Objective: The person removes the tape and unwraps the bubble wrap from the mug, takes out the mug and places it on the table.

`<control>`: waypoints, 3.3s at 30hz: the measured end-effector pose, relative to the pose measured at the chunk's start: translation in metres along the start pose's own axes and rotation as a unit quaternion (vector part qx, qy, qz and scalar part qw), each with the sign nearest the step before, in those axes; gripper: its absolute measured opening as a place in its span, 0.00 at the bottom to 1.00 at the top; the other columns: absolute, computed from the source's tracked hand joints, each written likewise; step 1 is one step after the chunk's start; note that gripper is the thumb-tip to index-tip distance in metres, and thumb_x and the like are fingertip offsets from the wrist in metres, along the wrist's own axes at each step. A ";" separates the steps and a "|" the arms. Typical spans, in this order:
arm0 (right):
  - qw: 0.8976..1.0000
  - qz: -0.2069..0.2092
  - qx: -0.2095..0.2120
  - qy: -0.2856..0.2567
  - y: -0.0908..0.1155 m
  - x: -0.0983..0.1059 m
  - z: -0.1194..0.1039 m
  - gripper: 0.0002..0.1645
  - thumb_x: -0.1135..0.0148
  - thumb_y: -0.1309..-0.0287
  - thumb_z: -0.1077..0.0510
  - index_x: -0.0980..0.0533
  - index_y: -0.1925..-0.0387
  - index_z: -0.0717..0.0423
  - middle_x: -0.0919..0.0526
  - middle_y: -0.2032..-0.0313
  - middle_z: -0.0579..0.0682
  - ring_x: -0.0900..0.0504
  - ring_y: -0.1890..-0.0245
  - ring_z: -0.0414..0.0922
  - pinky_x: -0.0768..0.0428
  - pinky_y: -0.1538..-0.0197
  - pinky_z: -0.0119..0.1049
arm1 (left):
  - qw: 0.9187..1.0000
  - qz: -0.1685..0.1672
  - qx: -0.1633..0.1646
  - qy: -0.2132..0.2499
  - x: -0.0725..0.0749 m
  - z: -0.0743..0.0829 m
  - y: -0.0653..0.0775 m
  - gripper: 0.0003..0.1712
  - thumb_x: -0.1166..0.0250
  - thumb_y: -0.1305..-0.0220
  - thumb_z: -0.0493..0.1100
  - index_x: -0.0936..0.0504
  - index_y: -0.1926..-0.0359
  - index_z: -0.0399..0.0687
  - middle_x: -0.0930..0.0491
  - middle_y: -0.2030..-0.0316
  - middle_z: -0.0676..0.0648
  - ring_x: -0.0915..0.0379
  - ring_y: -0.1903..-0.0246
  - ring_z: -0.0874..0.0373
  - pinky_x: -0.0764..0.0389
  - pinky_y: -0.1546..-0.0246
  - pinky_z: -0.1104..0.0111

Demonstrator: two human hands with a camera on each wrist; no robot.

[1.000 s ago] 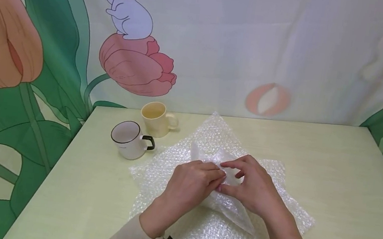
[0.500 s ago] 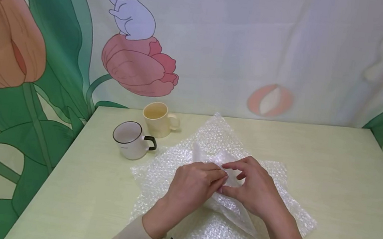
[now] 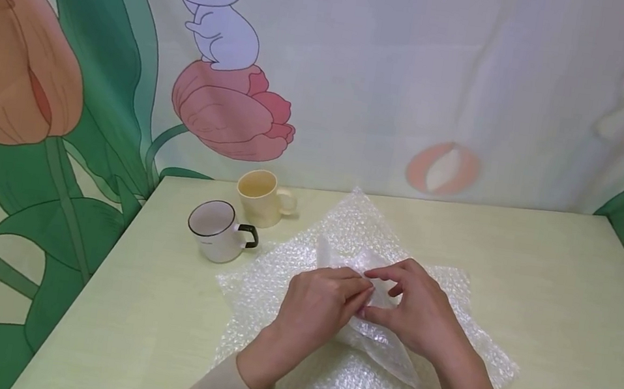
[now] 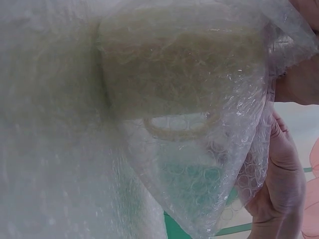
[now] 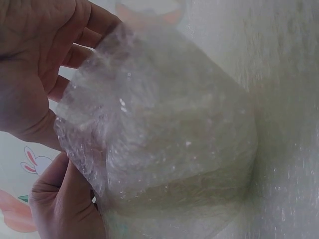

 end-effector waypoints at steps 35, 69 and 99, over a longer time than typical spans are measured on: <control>1.000 -0.002 0.002 -0.011 -0.001 0.000 0.001 0.34 0.16 0.54 0.45 0.16 0.44 0.45 0.18 0.49 0.49 0.15 0.55 0.48 0.16 0.61 0.34 | 0.999 0.014 0.032 0.036 0.002 -0.005 -0.001 0.05 0.29 0.34 0.47 0.07 0.66 0.59 0.11 0.68 0.64 0.16 0.73 0.72 0.24 0.79 0.80; 1.000 -0.007 -0.006 0.003 -0.003 -0.003 0.004 0.33 0.17 0.52 0.47 0.17 0.43 0.46 0.22 0.48 0.48 0.20 0.50 0.50 0.21 0.62 0.37 | 0.976 0.047 0.077 0.198 0.036 -0.037 -0.002 0.06 0.26 0.35 0.42 0.06 0.58 0.51 0.09 0.64 0.56 0.13 0.65 0.65 0.16 0.65 0.77; 1.000 -0.019 -0.013 -0.002 -0.003 -0.003 0.005 0.34 0.17 0.51 0.45 0.18 0.42 0.44 0.23 0.46 0.47 0.20 0.50 0.49 0.22 0.59 0.38 | 0.950 0.061 0.249 0.177 0.076 -0.119 0.053 0.32 0.26 0.37 0.38 0.22 0.33 0.53 0.13 0.59 0.50 0.12 0.60 0.58 0.11 0.64 0.68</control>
Point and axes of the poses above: each hand's wrist, its own y-axis away from the middle knuckle, its own x-axis out of the back of the hand, z = x × y, the point moved 7 cm from there along -y, towards the middle knuckle
